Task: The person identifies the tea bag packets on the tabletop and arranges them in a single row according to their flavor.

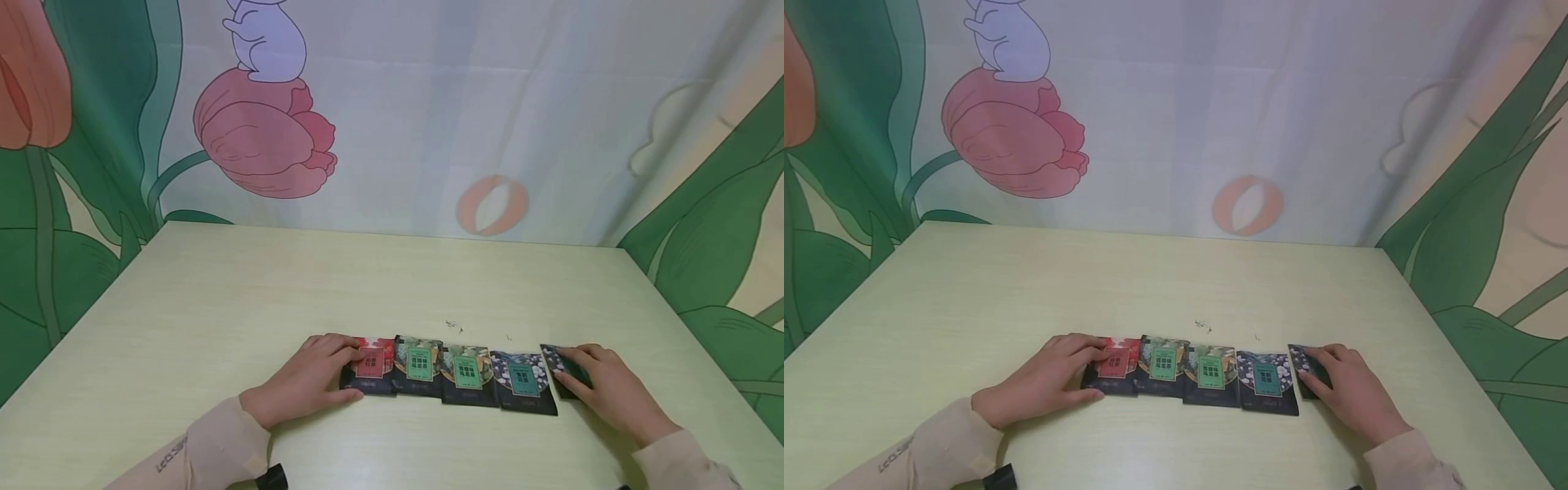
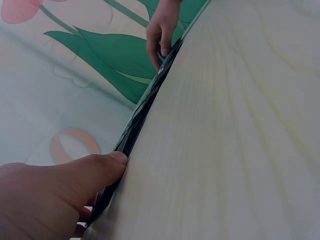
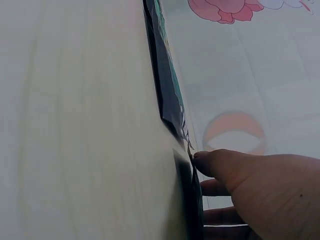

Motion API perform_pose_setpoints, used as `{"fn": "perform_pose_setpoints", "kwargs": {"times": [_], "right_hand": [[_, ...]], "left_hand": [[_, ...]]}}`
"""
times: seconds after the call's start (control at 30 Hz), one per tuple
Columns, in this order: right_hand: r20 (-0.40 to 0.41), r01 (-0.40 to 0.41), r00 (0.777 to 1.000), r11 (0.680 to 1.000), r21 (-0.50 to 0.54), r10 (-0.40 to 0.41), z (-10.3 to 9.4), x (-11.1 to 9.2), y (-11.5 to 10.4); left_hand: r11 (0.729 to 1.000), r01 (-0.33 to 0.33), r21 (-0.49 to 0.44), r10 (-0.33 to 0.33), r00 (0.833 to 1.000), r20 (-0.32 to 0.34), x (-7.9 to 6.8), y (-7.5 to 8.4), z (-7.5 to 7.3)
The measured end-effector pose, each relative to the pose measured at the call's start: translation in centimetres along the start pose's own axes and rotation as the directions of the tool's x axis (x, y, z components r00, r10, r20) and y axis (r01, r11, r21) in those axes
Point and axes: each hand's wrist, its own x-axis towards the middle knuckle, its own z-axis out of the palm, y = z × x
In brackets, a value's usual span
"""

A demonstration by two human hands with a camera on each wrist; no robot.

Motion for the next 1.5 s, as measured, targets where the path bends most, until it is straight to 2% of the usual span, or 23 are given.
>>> {"fn": "perform_pose_setpoints", "kwargs": {"times": [0.27, 0.93, 1.23, 1.5], "right_hand": [[-0.008, 0.016, 1.000, 1.000, 0.002, -0.016, -0.1, -0.6, -0.3], [-0.018, 0.010, 1.000, 1.000, -0.005, -0.010, -0.1, -1.0, -0.6], [-0.015, 0.003, 1.000, 1.000, -0.010, -0.003, -0.1, -1.3, -0.8], [-0.016, -0.002, 1.000, 1.000, -0.014, 0.002, -0.1, -1.4, -0.7]], "left_hand": [[1.000, -0.011, 0.011, 0.011, 1.000, -0.009, 0.0, 0.0, 0.1], [1.000, 0.013, 0.008, -0.013, 1.000, 0.006, 0.0, -0.1, 0.0], [1.000, -0.021, 0.011, 0.022, 1.000, -0.017, -0.1, -0.1, 0.0], [1.000, -0.024, 0.011, 0.025, 1.000, -0.015, 0.0, 0.0, 0.0]]}}
